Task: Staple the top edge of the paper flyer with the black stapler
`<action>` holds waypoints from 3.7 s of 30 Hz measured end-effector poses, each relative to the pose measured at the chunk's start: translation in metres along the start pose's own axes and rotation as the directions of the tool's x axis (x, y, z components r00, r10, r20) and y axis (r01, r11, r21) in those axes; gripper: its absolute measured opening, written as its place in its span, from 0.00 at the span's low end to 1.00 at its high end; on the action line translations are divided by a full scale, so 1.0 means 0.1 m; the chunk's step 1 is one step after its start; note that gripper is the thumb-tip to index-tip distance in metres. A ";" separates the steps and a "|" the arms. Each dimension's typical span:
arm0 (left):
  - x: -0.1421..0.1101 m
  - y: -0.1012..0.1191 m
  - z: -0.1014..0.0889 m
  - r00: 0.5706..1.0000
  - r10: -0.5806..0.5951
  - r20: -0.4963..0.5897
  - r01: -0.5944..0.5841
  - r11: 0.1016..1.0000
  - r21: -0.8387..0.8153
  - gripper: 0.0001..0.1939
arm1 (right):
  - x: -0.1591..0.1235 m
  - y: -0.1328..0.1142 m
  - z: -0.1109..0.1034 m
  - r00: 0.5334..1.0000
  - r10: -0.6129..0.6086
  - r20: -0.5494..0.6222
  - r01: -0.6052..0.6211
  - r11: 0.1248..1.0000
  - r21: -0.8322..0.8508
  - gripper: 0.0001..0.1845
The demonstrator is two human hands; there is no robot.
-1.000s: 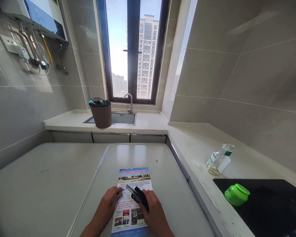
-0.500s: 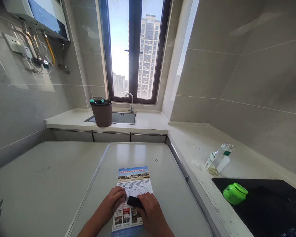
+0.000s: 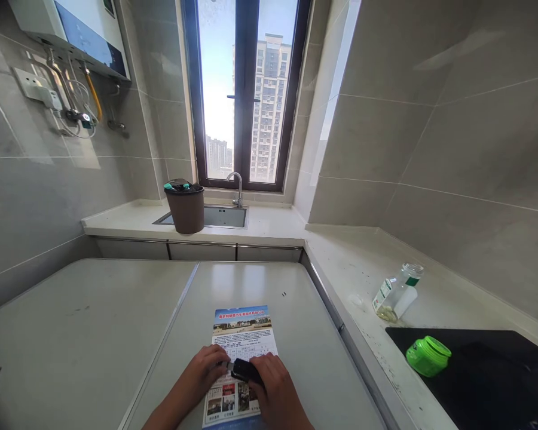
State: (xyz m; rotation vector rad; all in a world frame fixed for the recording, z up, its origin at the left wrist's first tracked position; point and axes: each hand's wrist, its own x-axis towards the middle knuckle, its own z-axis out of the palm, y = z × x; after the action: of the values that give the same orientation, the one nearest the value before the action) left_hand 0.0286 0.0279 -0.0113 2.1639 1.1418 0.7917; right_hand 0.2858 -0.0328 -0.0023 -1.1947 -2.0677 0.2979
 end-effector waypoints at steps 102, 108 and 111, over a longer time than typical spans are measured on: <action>-0.03 -0.03 0.00 0.998 0.049 0.040 -0.059 0.959 0.277 0.22 | 0.57 0.86 -0.43 0.996 0.094 -0.002 -0.090 0.942 -0.322 0.24; -0.03 -0.03 0.00 0.997 0.055 0.048 -0.067 0.956 0.285 0.23 | 0.58 0.79 -0.39 0.990 0.144 0.003 -0.132 0.910 -0.394 0.30; -0.03 -0.02 0.00 0.997 0.043 0.060 -0.059 0.952 0.301 0.23 | 0.59 0.75 -0.34 0.984 0.176 0.014 -0.150 0.877 -0.457 0.38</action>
State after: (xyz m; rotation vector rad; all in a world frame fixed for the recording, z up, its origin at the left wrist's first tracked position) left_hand 0.0261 0.0266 -0.0134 2.4579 1.2524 0.6079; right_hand 0.3400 0.0515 0.0113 -1.6613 -2.1557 -0.0899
